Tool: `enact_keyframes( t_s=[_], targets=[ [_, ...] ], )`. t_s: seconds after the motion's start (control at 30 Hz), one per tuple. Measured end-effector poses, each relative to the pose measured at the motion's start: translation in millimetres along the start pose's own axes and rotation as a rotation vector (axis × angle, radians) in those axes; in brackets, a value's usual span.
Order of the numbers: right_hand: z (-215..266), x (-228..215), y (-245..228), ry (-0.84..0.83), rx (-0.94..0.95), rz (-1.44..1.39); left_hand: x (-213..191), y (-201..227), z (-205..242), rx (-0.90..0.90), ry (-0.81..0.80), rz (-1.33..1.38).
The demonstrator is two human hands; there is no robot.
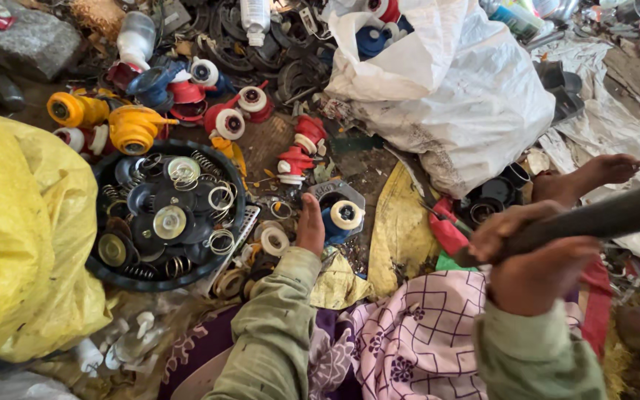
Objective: The person sits on the floor and uses a hammer to strike a blue metal part placed on a metal weight. They then use pliers to remove a small metal ring from the part and place it into a black tray. The person repeats this process with another part.
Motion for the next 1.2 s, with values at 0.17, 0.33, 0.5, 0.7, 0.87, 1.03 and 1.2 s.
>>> enact_keyframes(
  t_s=[0.17, 0.33, 0.5, 0.7, 0.87, 1.03, 1.2],
  targets=[
    [120.3, 1.7, 182.1, -0.071, 0.58, 0.749, -1.7, -10.0, 2.6, -0.069, 0.025, -0.014],
    [148.8, 16.8, 248.4, -0.214, 0.818, 0.833, 1.2, 7.6, -11.0, 0.068, -0.019, -0.008],
    [144.7, 18.8, 175.9, 0.023, 1.011, 0.573, 8.6, -14.8, -4.7, 0.096, -0.037, 0.023],
    [62.7, 39.2, 64.0, 0.195, 0.64, 0.26, 5.9, -20.4, -10.1, 0.024, -0.007, -0.042],
    [0.8, 27.9, -8.0, 0.01, 0.02, 0.096, 5.8, -11.1, -0.7, 0.029, -0.015, -0.041],
    [65.9, 25.4, 105.6, 0.065, 0.343, 0.449, 5.6, -11.3, -0.6, 0.021, -0.011, -0.069],
    [123.7, 37.3, 199.5, -0.255, 0.622, 1.183, 10.9, -20.9, -6.0, 0.136, 0.003, -0.179]
  ],
)
Point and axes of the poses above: each hand's wrist, its own z-axis away from the middle knuckle, its own x-axis out of the palm, y = z × x, the point moved 8 cm from there along -z, towards the middle knuckle, and after that the axes turned 7 degrees about -x, right-handed, at the moved point
